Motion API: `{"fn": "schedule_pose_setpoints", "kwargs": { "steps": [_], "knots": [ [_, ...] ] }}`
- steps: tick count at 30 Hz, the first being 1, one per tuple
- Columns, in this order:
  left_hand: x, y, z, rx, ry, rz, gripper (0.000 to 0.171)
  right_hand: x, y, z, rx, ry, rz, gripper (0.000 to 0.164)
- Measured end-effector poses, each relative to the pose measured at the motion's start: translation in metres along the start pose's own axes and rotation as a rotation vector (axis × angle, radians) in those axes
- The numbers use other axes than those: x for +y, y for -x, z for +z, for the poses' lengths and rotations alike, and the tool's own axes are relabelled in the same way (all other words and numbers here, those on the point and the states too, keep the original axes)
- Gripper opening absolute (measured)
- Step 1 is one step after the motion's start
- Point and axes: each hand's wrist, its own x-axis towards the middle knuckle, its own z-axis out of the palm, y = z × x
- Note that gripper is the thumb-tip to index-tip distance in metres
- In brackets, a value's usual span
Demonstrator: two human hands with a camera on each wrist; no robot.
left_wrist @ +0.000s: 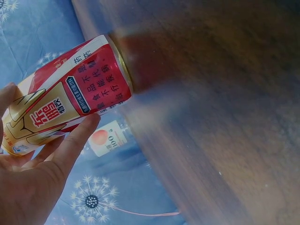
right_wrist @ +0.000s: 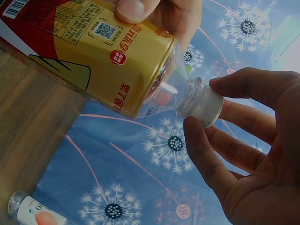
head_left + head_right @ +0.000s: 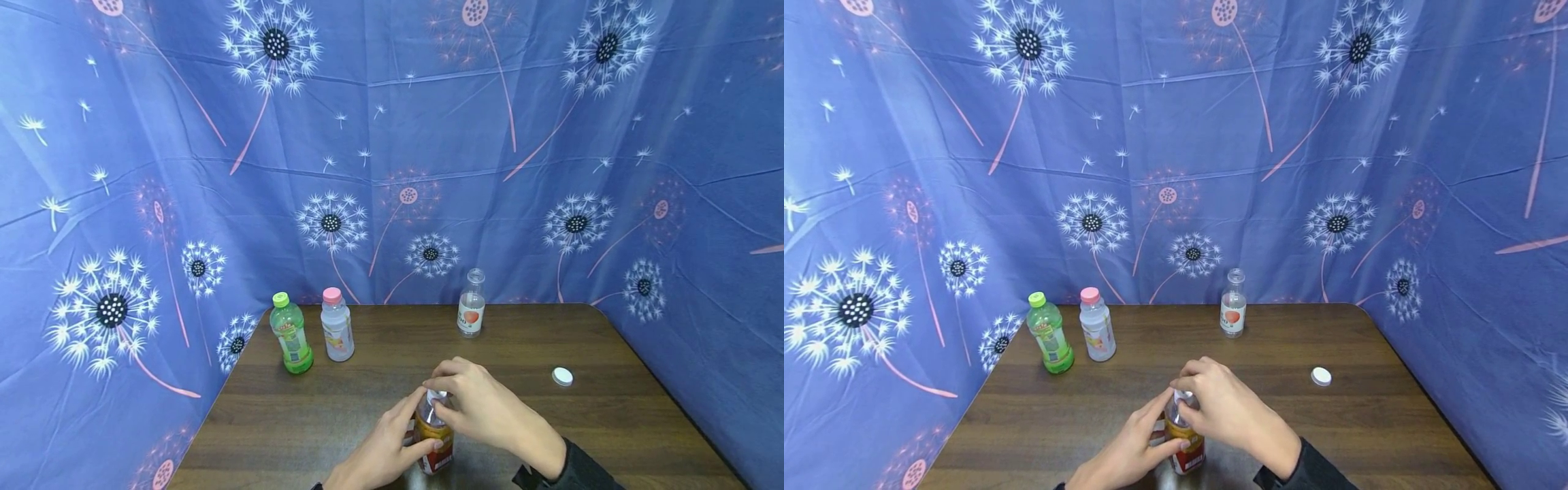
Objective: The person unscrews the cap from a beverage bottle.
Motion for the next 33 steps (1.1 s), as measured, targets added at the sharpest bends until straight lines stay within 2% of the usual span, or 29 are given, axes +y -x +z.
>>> {"fn": "schedule_pose_setpoints", "kwargs": {
  "steps": [4,10,16,20,23,27,30,33],
  "knots": [
    [0.000,0.000,-0.001,-0.006,-0.006,-0.042,0.077,0.000,-0.002,0.001,0.017,0.000,0.008,0.013],
    [0.000,-0.001,0.000,-0.008,0.008,-0.045,0.077,0.001,-0.003,0.003,0.019,0.021,0.054,0.009],
    [-0.002,0.000,-0.001,-0.021,0.033,-0.075,0.079,0.000,-0.005,0.005,0.017,0.068,0.084,0.010],
    [-0.002,0.001,-0.001,-0.027,0.052,-0.082,0.078,0.001,-0.006,0.004,-0.012,0.063,0.112,0.018],
    [-0.002,0.001,-0.001,-0.023,0.042,-0.067,0.078,0.003,-0.005,-0.001,-0.064,0.044,0.133,0.029],
    [-0.003,0.001,-0.001,-0.017,0.027,-0.052,0.078,0.008,-0.003,-0.013,-0.186,0.006,0.091,0.046],
    [-0.004,0.002,-0.001,-0.018,0.043,-0.052,0.079,0.013,-0.003,-0.022,-0.283,-0.035,0.002,0.046],
    [-0.004,0.002,-0.001,-0.018,0.057,-0.050,0.079,0.018,-0.004,-0.026,-0.335,-0.074,-0.101,0.042]
  ]
}}
